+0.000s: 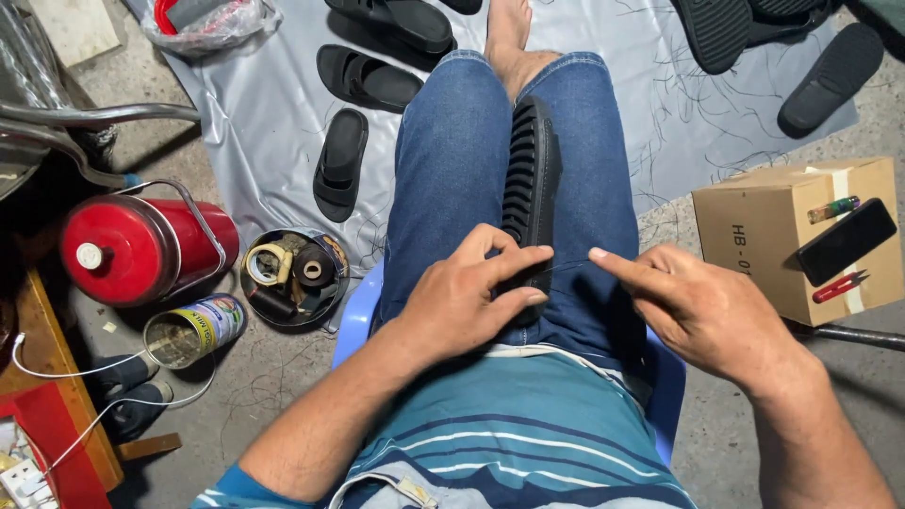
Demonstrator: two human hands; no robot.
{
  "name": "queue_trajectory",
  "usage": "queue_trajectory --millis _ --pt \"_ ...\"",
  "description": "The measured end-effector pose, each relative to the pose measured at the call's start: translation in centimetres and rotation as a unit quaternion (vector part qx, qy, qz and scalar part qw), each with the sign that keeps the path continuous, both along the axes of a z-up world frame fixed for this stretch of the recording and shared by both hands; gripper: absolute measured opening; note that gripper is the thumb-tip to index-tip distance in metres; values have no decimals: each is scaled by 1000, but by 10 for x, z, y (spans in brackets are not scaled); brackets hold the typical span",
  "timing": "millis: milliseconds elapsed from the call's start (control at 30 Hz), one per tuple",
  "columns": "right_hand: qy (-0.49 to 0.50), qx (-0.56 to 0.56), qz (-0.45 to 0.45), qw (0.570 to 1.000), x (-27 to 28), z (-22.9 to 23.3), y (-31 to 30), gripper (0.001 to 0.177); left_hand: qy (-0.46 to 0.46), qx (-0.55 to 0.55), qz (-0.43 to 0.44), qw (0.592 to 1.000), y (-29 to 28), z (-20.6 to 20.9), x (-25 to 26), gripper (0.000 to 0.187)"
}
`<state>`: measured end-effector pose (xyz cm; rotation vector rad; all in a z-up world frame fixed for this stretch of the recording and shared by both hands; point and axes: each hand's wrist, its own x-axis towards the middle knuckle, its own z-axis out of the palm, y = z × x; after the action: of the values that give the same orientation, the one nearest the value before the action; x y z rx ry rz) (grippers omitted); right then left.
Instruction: Hand-sewing the sole of a sandal using a needle and thread
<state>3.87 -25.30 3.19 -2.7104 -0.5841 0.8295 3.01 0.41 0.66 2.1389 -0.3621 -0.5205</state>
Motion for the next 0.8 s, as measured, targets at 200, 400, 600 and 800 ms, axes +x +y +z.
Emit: queue_trajectory --millis 200,400,600,800 --pt "-9 50 -5 999 -1 -3 6 61 -60 -29 60 996 -16 -12 -4 14" --pt "5 181 -91 979 -3 -7 23 72 39 -183 65 980 -13 -17 -1 8" --pt "7 337 -59 940 -3 -27 42 17 6 -176 80 981 -3 -3 -5 11" --pt "-61 95 -77 991 -11 -17 53 14 -75 -67 50 994 -3 -7 -27 7"
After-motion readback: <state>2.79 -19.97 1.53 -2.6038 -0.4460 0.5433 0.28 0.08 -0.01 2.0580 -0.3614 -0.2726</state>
